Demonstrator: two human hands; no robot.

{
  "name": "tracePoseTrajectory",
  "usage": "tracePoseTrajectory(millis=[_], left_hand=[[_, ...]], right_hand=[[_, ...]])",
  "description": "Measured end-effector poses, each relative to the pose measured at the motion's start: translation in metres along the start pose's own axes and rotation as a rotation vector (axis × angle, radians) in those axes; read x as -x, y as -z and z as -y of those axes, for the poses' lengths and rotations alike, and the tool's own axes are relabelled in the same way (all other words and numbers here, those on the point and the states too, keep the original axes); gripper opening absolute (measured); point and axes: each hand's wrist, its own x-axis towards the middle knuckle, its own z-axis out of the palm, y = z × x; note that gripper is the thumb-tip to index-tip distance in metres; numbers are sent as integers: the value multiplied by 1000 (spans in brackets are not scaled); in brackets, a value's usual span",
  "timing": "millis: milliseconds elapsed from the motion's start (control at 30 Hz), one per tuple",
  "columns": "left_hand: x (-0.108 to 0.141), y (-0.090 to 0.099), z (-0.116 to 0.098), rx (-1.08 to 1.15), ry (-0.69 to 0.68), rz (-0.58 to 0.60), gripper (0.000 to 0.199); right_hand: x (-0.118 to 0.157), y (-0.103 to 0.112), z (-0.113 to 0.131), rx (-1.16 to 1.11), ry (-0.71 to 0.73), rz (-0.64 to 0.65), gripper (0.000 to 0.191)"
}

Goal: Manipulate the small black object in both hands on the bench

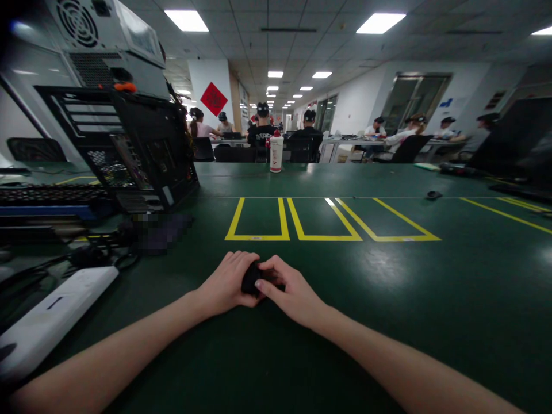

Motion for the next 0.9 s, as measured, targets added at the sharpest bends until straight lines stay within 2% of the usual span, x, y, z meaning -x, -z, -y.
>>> tracePoseTrajectory(millis=[233,433,600,767,900], left_hand=[[0,2,0,13,9,10,56],[1,-1,2,0,1,-3,58],[0,-2,2,4,-1,-15,59],[0,-2,2,21,-4,-10,59],[1,1,2,25,4,7,59]], right_hand=[[-3,0,1,36,-64,-33,30],[-2,1,4,85,47,4,23],[-4,-1,-1,3,-8,-3,16],[-6,-2,-3,15,-37,-41,28],[-5,0,1,35,-29,22,24]])
